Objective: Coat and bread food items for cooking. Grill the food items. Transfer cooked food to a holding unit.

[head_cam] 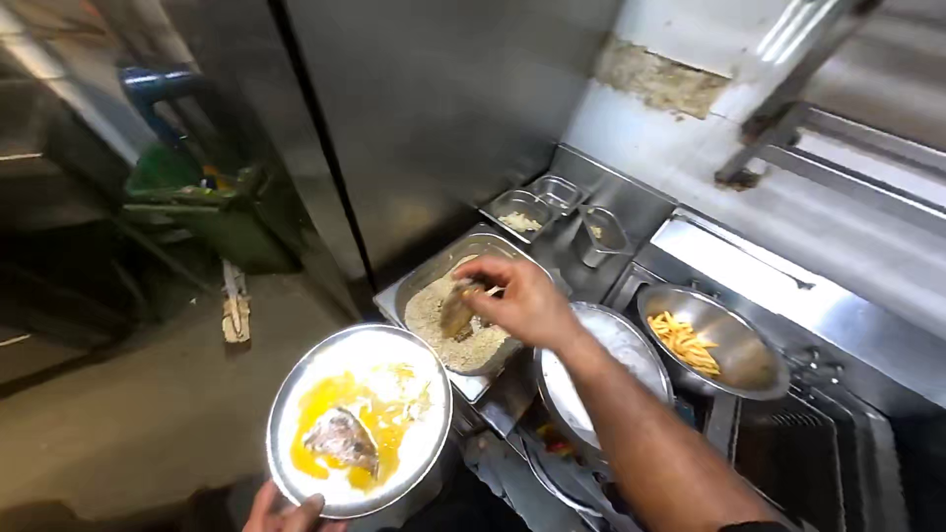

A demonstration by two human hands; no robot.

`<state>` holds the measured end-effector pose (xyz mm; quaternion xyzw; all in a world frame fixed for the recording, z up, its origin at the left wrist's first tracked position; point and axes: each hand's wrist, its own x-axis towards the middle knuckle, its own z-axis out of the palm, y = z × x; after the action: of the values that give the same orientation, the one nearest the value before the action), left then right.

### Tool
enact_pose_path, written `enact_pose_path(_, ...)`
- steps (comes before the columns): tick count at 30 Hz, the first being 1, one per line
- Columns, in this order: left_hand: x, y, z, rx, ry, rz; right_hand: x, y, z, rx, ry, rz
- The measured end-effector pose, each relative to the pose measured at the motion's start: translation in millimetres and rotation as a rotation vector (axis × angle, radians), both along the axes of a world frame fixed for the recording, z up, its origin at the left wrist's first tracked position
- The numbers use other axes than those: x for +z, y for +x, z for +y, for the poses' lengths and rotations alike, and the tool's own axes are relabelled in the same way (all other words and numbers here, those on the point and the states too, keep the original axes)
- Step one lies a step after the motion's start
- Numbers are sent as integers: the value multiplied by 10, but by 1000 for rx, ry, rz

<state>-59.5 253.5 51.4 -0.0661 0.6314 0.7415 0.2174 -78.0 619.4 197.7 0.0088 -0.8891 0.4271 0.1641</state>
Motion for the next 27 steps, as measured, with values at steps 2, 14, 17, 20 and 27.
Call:
enact_pose_path(2,-21,29,-28,27,-3,1,-14,-204,315,-14,66,-73)
enact_pose_path(14,-179,154,-84,180,59,-37,-816,-151,1193,-241,471,-487)
enact_pose_path(17,-199,131,0,228,94,-15,-512,-62,871,-330,393,-363)
enact_pose_path(20,-191,137,-13,272,103,-31,-456,-85,14,-117,352,-247)
enact_pose_path(27,-299,125,15,291,206,-47,-1120,-232,-1792,350,455,-231)
